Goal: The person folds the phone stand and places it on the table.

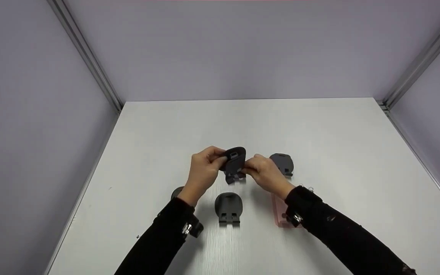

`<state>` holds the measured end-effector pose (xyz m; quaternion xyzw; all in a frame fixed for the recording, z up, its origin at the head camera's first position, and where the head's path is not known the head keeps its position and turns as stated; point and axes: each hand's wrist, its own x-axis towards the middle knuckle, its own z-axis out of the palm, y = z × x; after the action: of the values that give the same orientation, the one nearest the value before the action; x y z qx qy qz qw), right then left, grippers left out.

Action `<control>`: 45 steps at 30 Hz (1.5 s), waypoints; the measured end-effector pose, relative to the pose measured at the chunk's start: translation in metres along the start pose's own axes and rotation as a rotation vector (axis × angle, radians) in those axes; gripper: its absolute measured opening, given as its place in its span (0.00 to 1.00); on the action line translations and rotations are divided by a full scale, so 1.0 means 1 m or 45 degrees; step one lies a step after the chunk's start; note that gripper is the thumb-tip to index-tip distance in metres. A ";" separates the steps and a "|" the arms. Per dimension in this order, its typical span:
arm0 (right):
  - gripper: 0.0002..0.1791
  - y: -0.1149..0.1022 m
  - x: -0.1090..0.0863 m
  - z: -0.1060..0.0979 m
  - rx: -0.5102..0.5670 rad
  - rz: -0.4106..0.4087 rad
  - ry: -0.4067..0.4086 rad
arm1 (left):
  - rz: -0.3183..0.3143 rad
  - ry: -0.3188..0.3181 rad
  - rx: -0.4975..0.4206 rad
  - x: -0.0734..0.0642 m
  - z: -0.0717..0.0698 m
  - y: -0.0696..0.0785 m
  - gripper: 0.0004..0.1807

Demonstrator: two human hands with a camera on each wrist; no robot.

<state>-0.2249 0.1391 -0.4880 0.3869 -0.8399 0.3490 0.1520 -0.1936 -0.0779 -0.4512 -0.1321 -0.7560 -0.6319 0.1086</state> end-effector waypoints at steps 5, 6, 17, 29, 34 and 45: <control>0.04 0.002 -0.001 0.002 -0.034 -0.046 0.029 | -0.006 -0.005 0.017 -0.001 -0.001 0.002 0.04; 0.04 0.002 -0.001 0.002 -0.040 -0.056 0.037 | -0.011 -0.005 0.022 -0.001 -0.001 0.002 0.04; 0.05 -0.002 -0.001 0.002 0.009 0.024 0.010 | -0.079 -0.004 -0.098 0.004 -0.004 -0.001 0.06; 0.05 -0.016 0.004 -0.003 0.219 0.263 -0.074 | -0.336 0.040 -0.381 0.005 -0.015 -0.003 0.08; 0.06 -0.018 0.002 -0.004 0.270 0.285 -0.064 | -0.298 -0.006 -0.343 0.006 -0.014 -0.005 0.13; 0.05 -0.024 0.002 -0.002 0.300 0.389 -0.111 | -0.253 0.080 -0.139 0.009 -0.020 -0.016 0.04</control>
<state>-0.2086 0.1280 -0.4744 0.2845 -0.8481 0.4467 0.0145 -0.2073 -0.1001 -0.4597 -0.0422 -0.7261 -0.6836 0.0616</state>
